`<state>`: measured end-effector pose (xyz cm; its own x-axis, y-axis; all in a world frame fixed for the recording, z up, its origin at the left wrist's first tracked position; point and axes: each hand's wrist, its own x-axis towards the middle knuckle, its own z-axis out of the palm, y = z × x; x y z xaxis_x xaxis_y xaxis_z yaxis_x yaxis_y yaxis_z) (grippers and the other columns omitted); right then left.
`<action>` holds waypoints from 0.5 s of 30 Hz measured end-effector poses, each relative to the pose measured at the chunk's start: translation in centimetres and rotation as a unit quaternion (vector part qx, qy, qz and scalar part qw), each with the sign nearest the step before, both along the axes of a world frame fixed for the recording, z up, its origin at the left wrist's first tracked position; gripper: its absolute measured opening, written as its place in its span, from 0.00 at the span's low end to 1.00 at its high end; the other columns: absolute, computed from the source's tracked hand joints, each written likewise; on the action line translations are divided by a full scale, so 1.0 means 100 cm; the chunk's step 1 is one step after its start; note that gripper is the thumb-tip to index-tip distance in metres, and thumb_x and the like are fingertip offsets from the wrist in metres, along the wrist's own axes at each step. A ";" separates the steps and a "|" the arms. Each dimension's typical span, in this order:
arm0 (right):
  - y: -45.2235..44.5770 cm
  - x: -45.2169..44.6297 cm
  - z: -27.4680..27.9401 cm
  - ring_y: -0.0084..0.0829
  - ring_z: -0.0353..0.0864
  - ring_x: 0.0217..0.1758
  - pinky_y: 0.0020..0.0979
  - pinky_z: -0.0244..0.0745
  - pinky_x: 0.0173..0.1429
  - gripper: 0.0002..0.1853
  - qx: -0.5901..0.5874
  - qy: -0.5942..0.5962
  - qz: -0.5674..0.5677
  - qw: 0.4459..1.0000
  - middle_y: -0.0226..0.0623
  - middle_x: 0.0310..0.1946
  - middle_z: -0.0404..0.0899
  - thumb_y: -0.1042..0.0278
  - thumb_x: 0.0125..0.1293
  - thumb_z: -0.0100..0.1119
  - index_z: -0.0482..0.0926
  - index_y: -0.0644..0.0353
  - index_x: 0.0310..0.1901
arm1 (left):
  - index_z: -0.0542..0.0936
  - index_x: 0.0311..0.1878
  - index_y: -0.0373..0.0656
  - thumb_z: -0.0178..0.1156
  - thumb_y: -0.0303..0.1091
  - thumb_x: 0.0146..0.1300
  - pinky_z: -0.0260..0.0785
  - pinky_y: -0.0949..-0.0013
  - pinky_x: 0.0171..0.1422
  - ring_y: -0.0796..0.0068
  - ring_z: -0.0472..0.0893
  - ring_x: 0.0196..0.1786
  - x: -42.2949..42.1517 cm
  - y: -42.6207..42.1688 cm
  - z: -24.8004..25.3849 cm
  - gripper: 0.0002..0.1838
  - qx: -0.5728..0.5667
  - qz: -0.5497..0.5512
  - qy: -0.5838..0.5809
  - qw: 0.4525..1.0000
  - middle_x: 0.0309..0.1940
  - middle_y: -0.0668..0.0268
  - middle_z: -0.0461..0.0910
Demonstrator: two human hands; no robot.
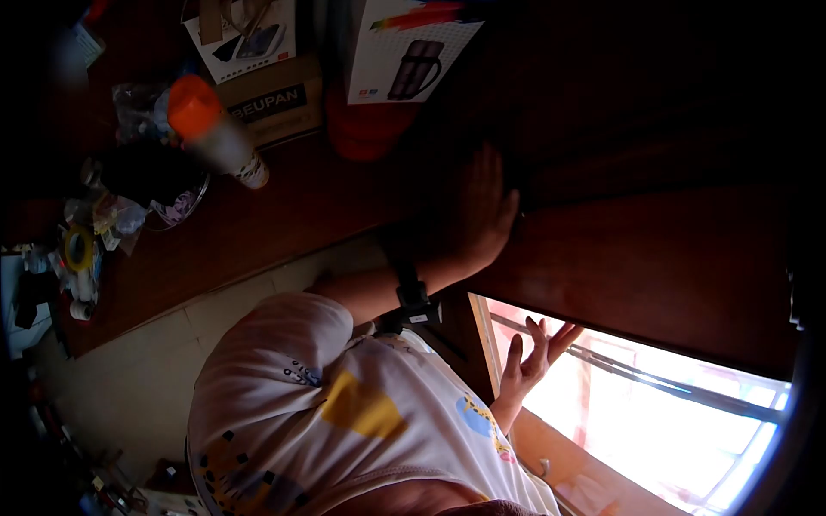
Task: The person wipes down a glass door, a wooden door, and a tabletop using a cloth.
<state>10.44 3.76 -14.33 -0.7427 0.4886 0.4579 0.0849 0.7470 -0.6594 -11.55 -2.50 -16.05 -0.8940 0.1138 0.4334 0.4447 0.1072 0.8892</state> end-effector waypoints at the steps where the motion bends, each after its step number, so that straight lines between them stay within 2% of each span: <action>1: 0.000 0.000 0.000 0.56 0.44 0.79 0.54 0.63 0.70 0.13 0.000 -0.002 0.000 1.000 0.56 0.77 0.40 0.72 0.61 0.58 0.84 0.60 0.47 | 0.48 0.75 0.34 0.39 0.46 0.74 0.34 0.47 0.80 0.50 0.44 0.79 -0.001 0.000 0.009 0.34 0.019 -0.030 0.044 0.998 0.77 0.48 0.42; 2: 0.000 0.001 0.000 0.56 0.43 0.79 0.53 0.63 0.70 0.13 0.004 -0.006 -0.001 1.000 0.56 0.77 0.40 0.72 0.61 0.58 0.84 0.60 0.47 | 0.48 0.75 0.34 0.39 0.46 0.74 0.34 0.47 0.80 0.50 0.44 0.79 -0.004 0.001 0.010 0.34 0.020 -0.030 0.041 0.999 0.77 0.48 0.42; 4: 0.001 -0.001 0.001 0.56 0.43 0.79 0.53 0.63 0.70 0.13 0.010 -0.012 -0.001 1.000 0.56 0.77 0.39 0.72 0.61 0.58 0.83 0.60 0.47 | 0.50 0.75 0.36 0.47 0.46 0.71 0.33 0.45 0.79 0.50 0.43 0.79 -0.022 0.004 0.009 0.36 0.044 -0.048 0.155 0.986 0.78 0.50 0.43; 5: 0.000 -0.002 0.002 0.56 0.43 0.79 0.53 0.63 0.70 0.13 0.010 -0.014 -0.003 1.000 0.55 0.77 0.39 0.72 0.61 0.58 0.83 0.61 0.47 | 0.50 0.75 0.36 0.47 0.46 0.71 0.33 0.45 0.79 0.50 0.43 0.79 -0.032 0.002 0.003 0.36 0.044 -0.048 0.154 0.986 0.78 0.50 0.43; 7: -0.003 -0.001 0.004 0.55 0.43 0.79 0.53 0.62 0.70 0.12 0.013 -0.020 -0.005 1.000 0.55 0.77 0.39 0.72 0.62 0.58 0.83 0.61 0.47 | 0.53 0.75 0.37 0.53 0.42 0.68 0.33 0.47 0.80 0.50 0.43 0.80 -0.045 -0.011 -0.018 0.37 -0.016 -0.114 0.209 0.971 0.78 0.50 0.42; 8: -0.004 -0.004 0.004 0.56 0.43 0.79 0.53 0.63 0.70 0.12 0.012 -0.013 -0.006 1.000 0.55 0.77 0.39 0.71 0.62 0.58 0.83 0.61 0.47 | 0.47 0.76 0.35 0.44 0.46 0.73 0.32 0.45 0.79 0.47 0.39 0.80 -0.047 -0.015 -0.027 0.36 -0.035 -0.124 0.215 0.968 0.78 0.48 0.36; 9: -0.005 -0.003 0.003 0.56 0.43 0.79 0.53 0.63 0.70 0.12 0.010 -0.008 -0.008 1.000 0.55 0.77 0.39 0.71 0.62 0.58 0.83 0.61 0.47 | 0.47 0.76 0.35 0.44 0.46 0.73 0.32 0.45 0.79 0.47 0.39 0.80 -0.044 -0.015 -0.042 0.36 -0.034 -0.124 0.215 0.968 0.78 0.48 0.36; 10: -0.004 -0.001 0.002 0.56 0.43 0.79 0.53 0.63 0.70 0.12 0.012 -0.008 -0.008 1.000 0.55 0.77 0.39 0.71 0.62 0.58 0.83 0.61 0.47 | 0.50 0.75 0.35 0.50 0.41 0.70 0.33 0.46 0.79 0.49 0.39 0.80 -0.038 -0.013 -0.063 0.36 -0.030 -0.110 0.175 0.978 0.78 0.50 0.38; 11: 0.000 0.000 -0.002 0.54 0.43 0.79 0.52 0.64 0.70 0.13 0.015 -0.006 -0.004 1.000 0.50 0.78 0.39 0.70 0.62 0.59 0.83 0.59 0.49 | 0.54 0.74 0.35 0.56 0.35 0.66 0.33 0.47 0.80 0.51 0.40 0.80 -0.036 -0.012 -0.081 0.36 -0.026 -0.096 0.138 0.985 0.78 0.51 0.40; 12: 0.001 0.001 -0.004 0.53 0.43 0.80 0.51 0.64 0.71 0.15 0.017 -0.005 -0.002 1.000 0.46 0.78 0.38 0.70 0.63 0.60 0.82 0.56 0.52 | 0.51 0.75 0.35 0.54 0.34 0.66 0.33 0.49 0.81 0.51 0.39 0.80 -0.032 -0.013 -0.096 0.37 -0.026 -0.092 0.120 0.988 0.78 0.51 0.39; 13: -0.001 0.001 -0.003 0.53 0.43 0.80 0.51 0.64 0.71 0.15 0.019 -0.008 -0.003 1.000 0.46 0.78 0.38 0.70 0.63 0.60 0.82 0.56 0.52 | 0.51 0.75 0.35 0.54 0.34 0.66 0.33 0.49 0.81 0.51 0.39 0.80 -0.029 -0.014 -0.107 0.37 -0.024 -0.093 0.117 0.988 0.78 0.51 0.39; 15: -0.003 -0.003 0.001 0.52 0.43 0.80 0.49 0.65 0.70 0.15 0.038 -0.013 0.001 0.999 0.45 0.78 0.38 0.70 0.62 0.60 0.82 0.55 0.52 | 0.47 0.76 0.35 0.53 0.32 0.67 0.33 0.53 0.81 0.53 0.39 0.80 -0.026 -0.014 -0.126 0.38 0.019 -0.098 -0.010 0.995 0.78 0.49 0.38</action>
